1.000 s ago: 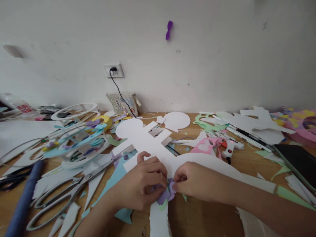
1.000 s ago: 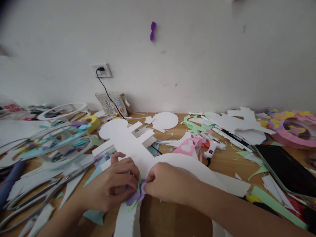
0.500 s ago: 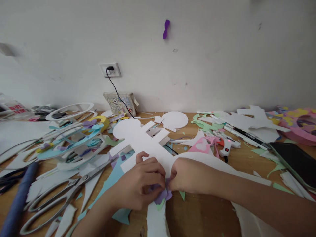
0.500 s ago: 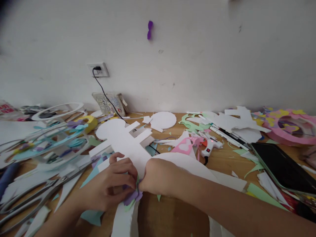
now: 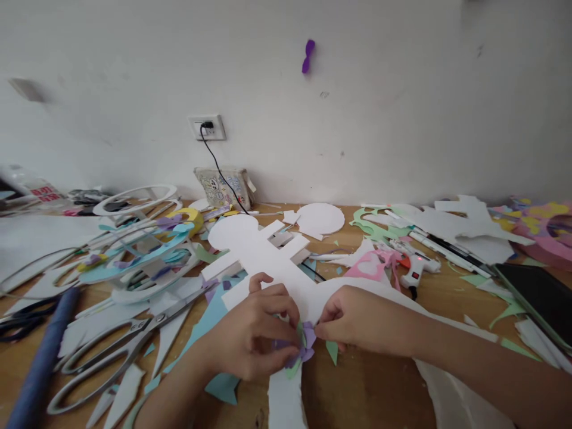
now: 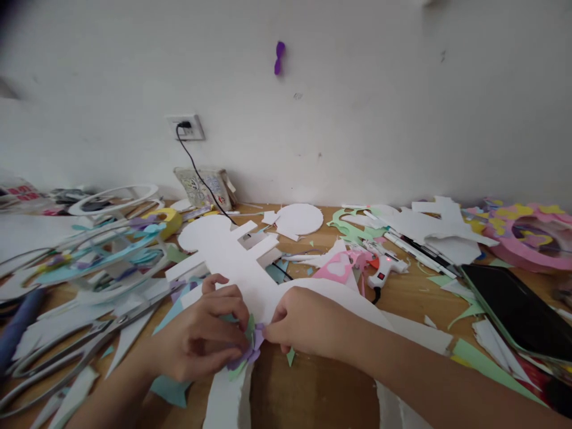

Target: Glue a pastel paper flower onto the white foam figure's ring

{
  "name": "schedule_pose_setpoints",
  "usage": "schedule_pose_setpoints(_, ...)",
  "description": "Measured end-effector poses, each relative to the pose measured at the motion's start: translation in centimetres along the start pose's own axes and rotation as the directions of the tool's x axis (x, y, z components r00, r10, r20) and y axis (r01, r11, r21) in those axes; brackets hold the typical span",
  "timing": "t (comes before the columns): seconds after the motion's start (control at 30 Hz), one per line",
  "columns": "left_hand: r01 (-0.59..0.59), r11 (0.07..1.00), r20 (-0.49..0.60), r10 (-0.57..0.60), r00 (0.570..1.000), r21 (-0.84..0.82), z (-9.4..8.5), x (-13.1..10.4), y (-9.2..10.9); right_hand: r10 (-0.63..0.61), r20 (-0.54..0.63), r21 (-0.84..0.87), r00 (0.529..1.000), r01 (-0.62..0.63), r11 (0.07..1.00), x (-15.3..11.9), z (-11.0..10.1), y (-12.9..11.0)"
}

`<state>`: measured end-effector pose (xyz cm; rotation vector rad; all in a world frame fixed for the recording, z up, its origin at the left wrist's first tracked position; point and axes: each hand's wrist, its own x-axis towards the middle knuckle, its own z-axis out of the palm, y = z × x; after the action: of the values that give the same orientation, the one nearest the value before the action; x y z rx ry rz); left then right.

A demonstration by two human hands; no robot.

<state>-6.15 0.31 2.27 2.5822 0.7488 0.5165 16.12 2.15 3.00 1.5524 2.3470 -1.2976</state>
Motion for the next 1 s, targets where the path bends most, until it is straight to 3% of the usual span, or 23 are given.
schedule_pose_setpoints(0.43,-0.038,0.999,-0.025,0.039,0.999,0.031,0.3,0.0,-0.2,-0.02,-0.044,0.126,0.999,0.026,0.992,0.5,1.1,0.3)
schedule_pose_setpoints(0.77,-0.038,0.998,-0.031,0.04,0.999,0.04,0.6,0.0,-0.3,-0.066,-0.104,0.091,0.992,0.076,0.993,0.4,2.1,0.3)
schedule_pose_setpoints(1.0,-0.065,0.997,-0.07,0.067,0.995,0.035,0.4,-0.2,-0.3,-0.049,-0.135,0.085,0.99,0.061,0.994,-0.1,1.4,0.3)
